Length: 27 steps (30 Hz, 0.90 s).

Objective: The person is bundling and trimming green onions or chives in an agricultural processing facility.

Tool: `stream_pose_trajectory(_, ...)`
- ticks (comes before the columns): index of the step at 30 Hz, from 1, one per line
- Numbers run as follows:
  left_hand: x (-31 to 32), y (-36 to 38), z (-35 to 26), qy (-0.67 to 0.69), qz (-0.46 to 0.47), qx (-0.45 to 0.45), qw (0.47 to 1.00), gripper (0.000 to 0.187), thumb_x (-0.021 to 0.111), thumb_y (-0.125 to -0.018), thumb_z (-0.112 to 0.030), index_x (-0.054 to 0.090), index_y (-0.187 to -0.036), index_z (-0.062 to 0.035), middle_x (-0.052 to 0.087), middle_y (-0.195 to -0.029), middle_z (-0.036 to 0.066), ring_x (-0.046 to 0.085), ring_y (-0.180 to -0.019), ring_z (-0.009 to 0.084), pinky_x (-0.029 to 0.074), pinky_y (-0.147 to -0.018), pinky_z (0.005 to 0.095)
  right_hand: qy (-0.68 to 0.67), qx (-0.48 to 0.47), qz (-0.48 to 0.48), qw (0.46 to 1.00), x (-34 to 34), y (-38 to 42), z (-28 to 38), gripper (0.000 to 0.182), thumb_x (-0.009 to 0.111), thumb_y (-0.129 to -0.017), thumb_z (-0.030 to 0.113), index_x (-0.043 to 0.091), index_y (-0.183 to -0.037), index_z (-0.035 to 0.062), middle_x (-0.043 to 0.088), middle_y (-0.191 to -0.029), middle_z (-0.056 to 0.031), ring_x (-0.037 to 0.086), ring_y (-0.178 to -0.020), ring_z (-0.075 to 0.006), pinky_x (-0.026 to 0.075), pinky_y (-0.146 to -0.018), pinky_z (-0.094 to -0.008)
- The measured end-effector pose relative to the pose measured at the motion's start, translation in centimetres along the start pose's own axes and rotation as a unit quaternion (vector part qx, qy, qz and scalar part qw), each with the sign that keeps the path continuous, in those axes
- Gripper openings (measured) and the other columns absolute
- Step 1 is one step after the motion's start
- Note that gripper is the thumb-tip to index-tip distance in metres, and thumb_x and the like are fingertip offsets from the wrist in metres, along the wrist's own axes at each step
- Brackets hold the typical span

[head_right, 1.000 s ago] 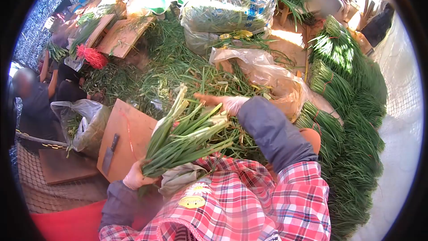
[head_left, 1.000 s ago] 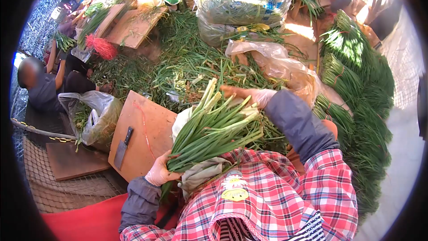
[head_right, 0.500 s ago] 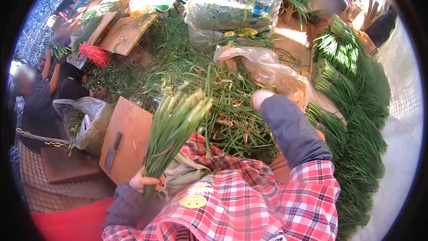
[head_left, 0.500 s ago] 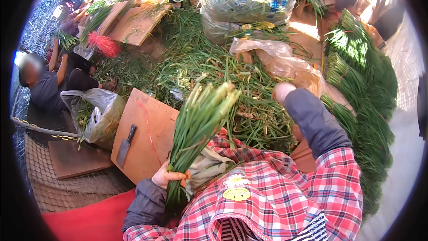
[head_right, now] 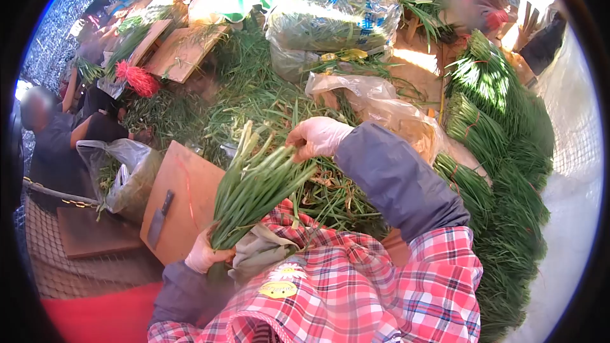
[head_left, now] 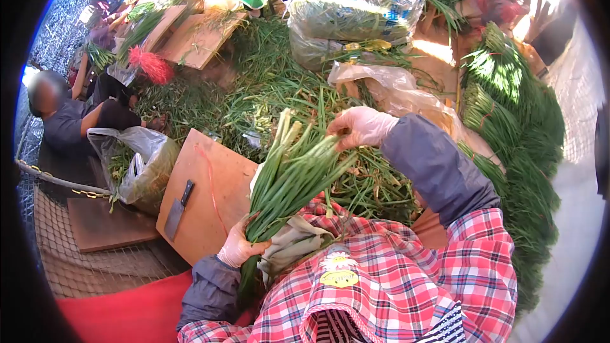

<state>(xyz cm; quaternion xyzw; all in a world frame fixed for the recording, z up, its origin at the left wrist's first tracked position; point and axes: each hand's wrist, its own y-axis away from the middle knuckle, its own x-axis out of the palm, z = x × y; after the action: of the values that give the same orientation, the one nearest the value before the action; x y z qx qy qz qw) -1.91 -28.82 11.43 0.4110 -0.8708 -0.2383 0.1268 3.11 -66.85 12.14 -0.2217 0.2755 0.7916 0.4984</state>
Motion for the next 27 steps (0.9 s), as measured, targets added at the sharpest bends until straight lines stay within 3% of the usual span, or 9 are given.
stream_pose_trajectory(2, -0.5, -0.2, 0.1, -0.030, 0.002, 0.040, 0.999, 0.061, 0.067, -0.066, 0.004, 0.042, -0.121, -0.0007, 0.059, -0.082, 0.007, 0.059, -0.065, 0.0143, 0.048, -0.058, 0.0261, -0.071, 0.024, 0.063, 0.995, 0.6, -0.2, -0.9, 0.045, 0.071, -0.071, 0.036, 0.064, -0.102, 0.0040, 0.065, -0.089, -0.0120, 0.060, -0.085, -0.0233, 0.046, -0.076, -0.0322)
stream_pose_trajectory(6, -0.6, -0.9, 0.2, -0.030, 0.002, 0.100, 0.995, 0.061, 0.066, -0.067, 0.004, 0.041, -0.123, -0.0013, 0.060, -0.087, 0.005, 0.059, -0.071, 0.0126, 0.049, -0.063, 0.0264, -0.001, 0.052, 0.134, 0.990, 1.1, 0.2, -0.9, 0.043, 0.071, -0.071, 0.037, 0.065, -0.099, 0.0055, 0.065, -0.084, -0.0103, 0.060, -0.079, -0.0212, 0.046, -0.072, -0.0319)
stream_pose_trajectory(10, -0.6, -0.3, -1.9, -0.008, 0.048, -0.037, 0.998, 0.068, 0.066, -0.068, 0.000, 0.035, -0.129, -0.0009, 0.057, -0.085, 0.004, 0.054, -0.065, 0.0096, 0.044, -0.058, 0.0243, 0.180, -0.002, 0.046, 0.983, 2.1, 0.8, 0.2, 0.028, 0.062, -0.075, 0.033, 0.066, -0.092, 0.0115, 0.065, -0.085, -0.0102, 0.062, -0.078, -0.0281, 0.047, -0.069, -0.0364)
stream_pose_trajectory(14, 0.1, 0.2, -2.0, 0.090, 0.080, -0.078, 0.990, 0.076, 0.066, -0.064, 0.001, 0.031, -0.131, -0.0064, 0.058, -0.079, 0.011, 0.057, -0.058, 0.0168, 0.047, -0.053, 0.0278, 0.330, -0.021, -0.171, 0.928, 1.3, 0.5, -2.4, 0.019, 0.060, -0.077, 0.028, 0.065, -0.079, 0.0103, 0.059, -0.069, -0.0127, 0.059, -0.069, -0.0324, 0.046, -0.062, -0.0410)
stream_pose_trajectory(17, -0.8, 0.8, -1.3, 0.135, 0.072, -0.075, 0.985, 0.075, 0.067, -0.065, 0.002, 0.033, -0.131, -0.0089, 0.058, -0.079, 0.012, 0.057, -0.057, 0.0187, 0.048, -0.053, 0.0295, 0.335, 0.181, -0.218, 0.898, -1.1, 2.5, -8.0, 0.018, 0.059, -0.077, 0.027, 0.066, -0.085, 0.0121, 0.063, -0.077, -0.0134, 0.061, -0.072, -0.0313, 0.048, -0.062, -0.0409)
stream_pose_trajectory(19, -0.9, 1.1, -1.2, 0.145, 0.031, -0.054, 0.988, 0.067, 0.065, -0.067, 0.002, 0.036, -0.127, -0.0067, 0.058, -0.079, 0.013, 0.058, -0.056, 0.0196, 0.049, -0.052, 0.0307, 0.457, 0.306, -0.020, 0.835, 0.9, 4.0, -14.5, 0.022, 0.058, -0.078, 0.027, 0.066, -0.094, 0.0139, 0.064, -0.083, -0.0126, 0.062, -0.077, -0.0314, 0.049, -0.066, -0.0404)
stream_pose_trajectory(22, 0.1, 0.7, -1.7, 0.205, -0.025, -0.048, 0.977, 0.060, 0.064, -0.068, 0.002, 0.038, -0.123, -0.0037, 0.058, -0.078, 0.014, 0.057, -0.055, 0.0194, 0.048, -0.051, 0.0308, 0.411, 0.230, -0.020, 0.882, 1.2, 5.5, -6.7, 0.027, 0.061, -0.077, 0.026, 0.065, -0.101, 0.0154, 0.064, -0.092, -0.0092, 0.061, -0.085, -0.0297, 0.049, -0.073, -0.0398)
stream_pose_trajectory(24, 0.4, -0.1, -1.2, 0.207, -0.028, -0.048, 0.977, 0.056, 0.063, -0.069, 0.003, 0.041, -0.120, -0.0026, 0.058, -0.079, 0.013, 0.057, -0.055, 0.0190, 0.048, -0.050, 0.0303, 0.203, -0.015, -0.203, 0.958, 2.3, 3.9, -2.3, 0.031, 0.066, -0.072, 0.024, 0.063, -0.102, 0.0163, 0.063, -0.096, -0.0094, 0.059, -0.091, -0.0289, 0.047, -0.079, -0.0395)
stream_pose_trajectory(27, 1.8, -0.7, -2.0, 0.204, -0.027, -0.042, 0.978, 0.054, 0.064, -0.068, 0.003, 0.043, -0.117, -0.0028, 0.058, -0.080, 0.012, 0.057, -0.055, 0.0189, 0.047, -0.050, 0.0298, 0.210, -0.179, -0.240, 0.931, 5.0, 1.0, 6.2, 0.038, 0.072, -0.063, 0.021, 0.062, -0.099, 0.0145, 0.061, -0.095, -0.0062, 0.058, -0.086, -0.0277, 0.048, -0.074, -0.0368)
